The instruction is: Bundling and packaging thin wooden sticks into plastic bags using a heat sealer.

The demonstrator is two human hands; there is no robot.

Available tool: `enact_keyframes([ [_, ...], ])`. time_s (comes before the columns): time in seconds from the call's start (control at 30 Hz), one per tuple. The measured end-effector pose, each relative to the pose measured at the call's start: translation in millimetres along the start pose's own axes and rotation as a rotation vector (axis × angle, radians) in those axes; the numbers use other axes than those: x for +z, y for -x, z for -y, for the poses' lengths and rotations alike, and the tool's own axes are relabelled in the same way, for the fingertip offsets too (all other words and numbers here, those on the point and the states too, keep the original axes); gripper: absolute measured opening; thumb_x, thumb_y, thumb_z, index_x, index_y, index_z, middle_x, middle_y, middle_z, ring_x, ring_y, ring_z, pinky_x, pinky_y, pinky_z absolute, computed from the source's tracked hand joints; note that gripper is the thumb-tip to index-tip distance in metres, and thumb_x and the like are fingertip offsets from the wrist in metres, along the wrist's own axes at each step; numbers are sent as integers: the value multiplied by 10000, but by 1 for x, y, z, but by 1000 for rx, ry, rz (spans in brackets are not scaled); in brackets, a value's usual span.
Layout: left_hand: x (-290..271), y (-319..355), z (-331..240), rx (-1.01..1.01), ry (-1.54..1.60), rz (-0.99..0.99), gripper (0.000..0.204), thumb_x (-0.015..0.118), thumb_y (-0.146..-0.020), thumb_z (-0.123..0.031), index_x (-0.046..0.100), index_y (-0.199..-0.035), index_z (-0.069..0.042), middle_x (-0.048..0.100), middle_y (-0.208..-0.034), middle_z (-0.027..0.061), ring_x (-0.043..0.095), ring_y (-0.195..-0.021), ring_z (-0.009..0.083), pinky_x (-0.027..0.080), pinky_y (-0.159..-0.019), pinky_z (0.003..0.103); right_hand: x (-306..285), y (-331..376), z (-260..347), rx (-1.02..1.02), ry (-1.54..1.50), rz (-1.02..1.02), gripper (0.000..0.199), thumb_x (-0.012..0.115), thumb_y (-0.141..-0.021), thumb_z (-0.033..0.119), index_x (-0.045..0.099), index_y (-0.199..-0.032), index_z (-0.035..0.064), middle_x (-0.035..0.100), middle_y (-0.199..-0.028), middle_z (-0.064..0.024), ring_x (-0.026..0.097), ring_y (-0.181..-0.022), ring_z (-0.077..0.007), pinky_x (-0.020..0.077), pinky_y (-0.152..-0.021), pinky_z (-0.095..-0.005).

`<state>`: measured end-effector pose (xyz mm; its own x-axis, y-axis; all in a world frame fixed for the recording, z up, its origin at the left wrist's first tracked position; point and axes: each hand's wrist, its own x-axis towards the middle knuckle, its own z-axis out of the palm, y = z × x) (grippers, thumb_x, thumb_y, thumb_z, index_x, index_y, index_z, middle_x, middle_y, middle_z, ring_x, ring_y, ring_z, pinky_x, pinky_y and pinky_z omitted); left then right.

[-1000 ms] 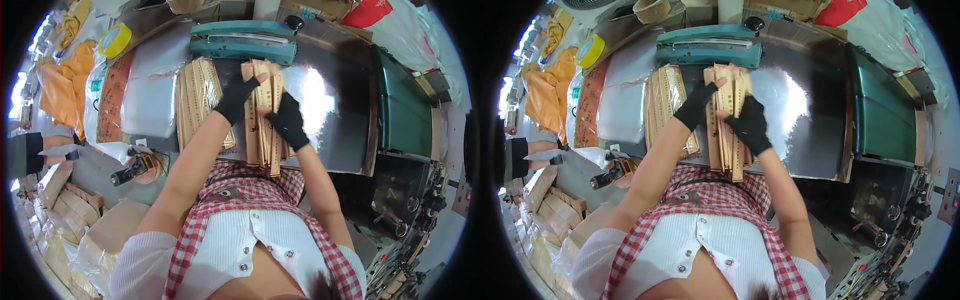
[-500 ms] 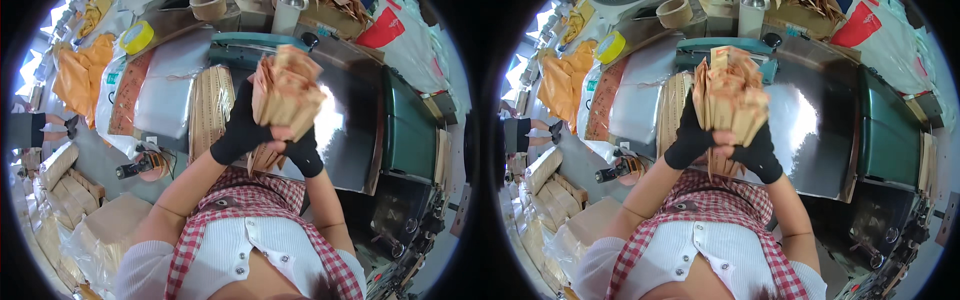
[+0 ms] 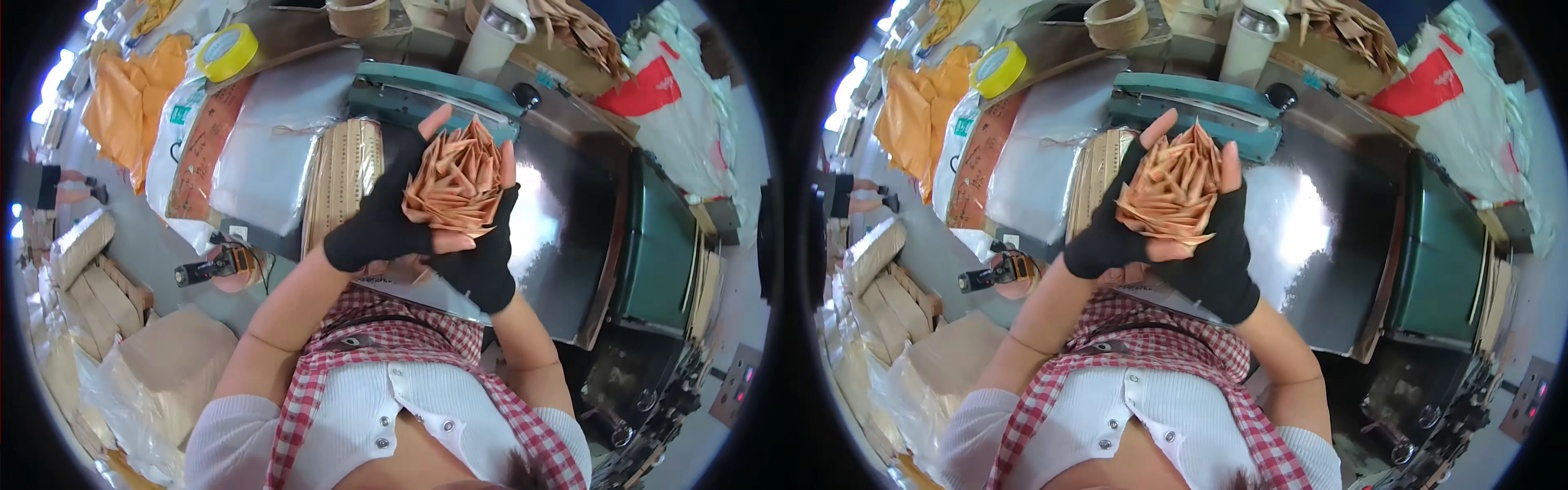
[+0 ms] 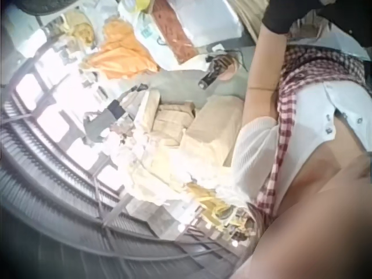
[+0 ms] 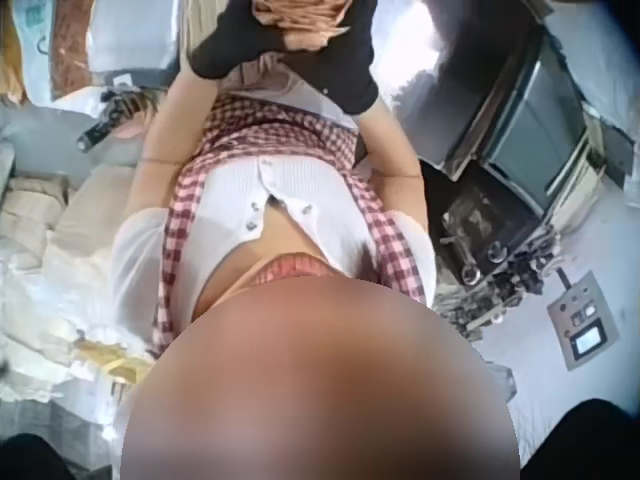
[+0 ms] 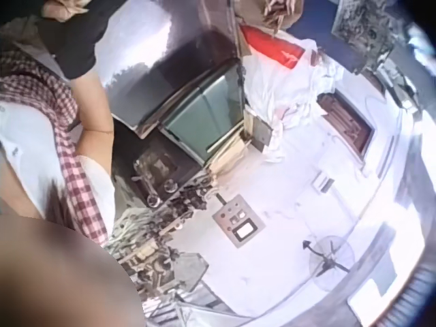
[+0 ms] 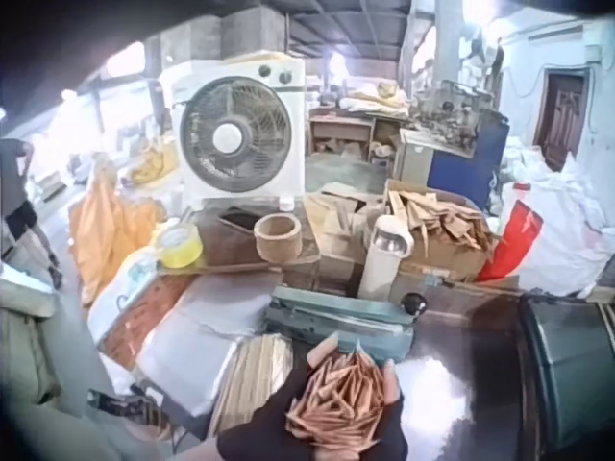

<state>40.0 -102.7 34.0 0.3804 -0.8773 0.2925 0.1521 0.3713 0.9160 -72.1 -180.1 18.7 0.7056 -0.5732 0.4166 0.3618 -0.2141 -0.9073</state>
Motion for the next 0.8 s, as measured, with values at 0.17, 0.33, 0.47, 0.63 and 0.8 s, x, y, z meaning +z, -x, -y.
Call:
enact_keyframes([
  [0.17, -30, 28, 10, -127, 160, 6, 922, 832, -645, -187, 325, -1396, -15, 478, -1333, 87, 490, -1195, 177, 400, -1016, 310, -10, -33, 43, -53, 294, 372, 1014, 897, -543, 376, 392, -1328, -21, 531, -1219, -168, 576, -1044, -285, 465, -884, -334],
  [0.33, -25, 46, 43, -584, 777, -344, 691, 664, -775, -436, 454, -1320, -67, 559, -1220, 101, 569, -1111, 197, 471, -957, 363, 7, -29, -35, 645, -396, 352, 623, 762, -691, 183, 529, -1231, -25, 612, -1149, -100, 564, -1064, -176, 458, -891, -295],
  [0.47, -34, 55, 27, -520, 511, -58, 825, 730, -670, -480, 461, -1316, -44, 539, -1260, 103, 556, -1131, 206, 446, -967, 327, 12, -29, -19, 505, -217, 432, 626, 763, -693, 203, 540, -1242, 1, 605, -1184, -86, 565, -1071, -160, 437, -944, -305],
  [0.63, -24, 40, 5, -240, 526, 216, 696, 705, -723, -411, 514, -1256, -7, 553, -1186, 83, 535, -1094, 159, 415, -958, 288, 20, -54, 24, 438, -304, 668, 813, 754, -638, 303, 475, -1321, -40, 490, -1343, -157, 468, -1228, -216, 350, -1035, -341],
  [0.8, -63, 82, 2, -423, 29, 239, 656, 768, -754, -272, 496, -1284, 3, 561, -1195, 91, 507, -1152, 170, 376, -1003, 291, 6, -37, -18, 596, -408, 734, 519, 709, -629, 333, 624, -995, -25, 582, -1175, -174, 579, -1024, -227, 416, -931, -335],
])
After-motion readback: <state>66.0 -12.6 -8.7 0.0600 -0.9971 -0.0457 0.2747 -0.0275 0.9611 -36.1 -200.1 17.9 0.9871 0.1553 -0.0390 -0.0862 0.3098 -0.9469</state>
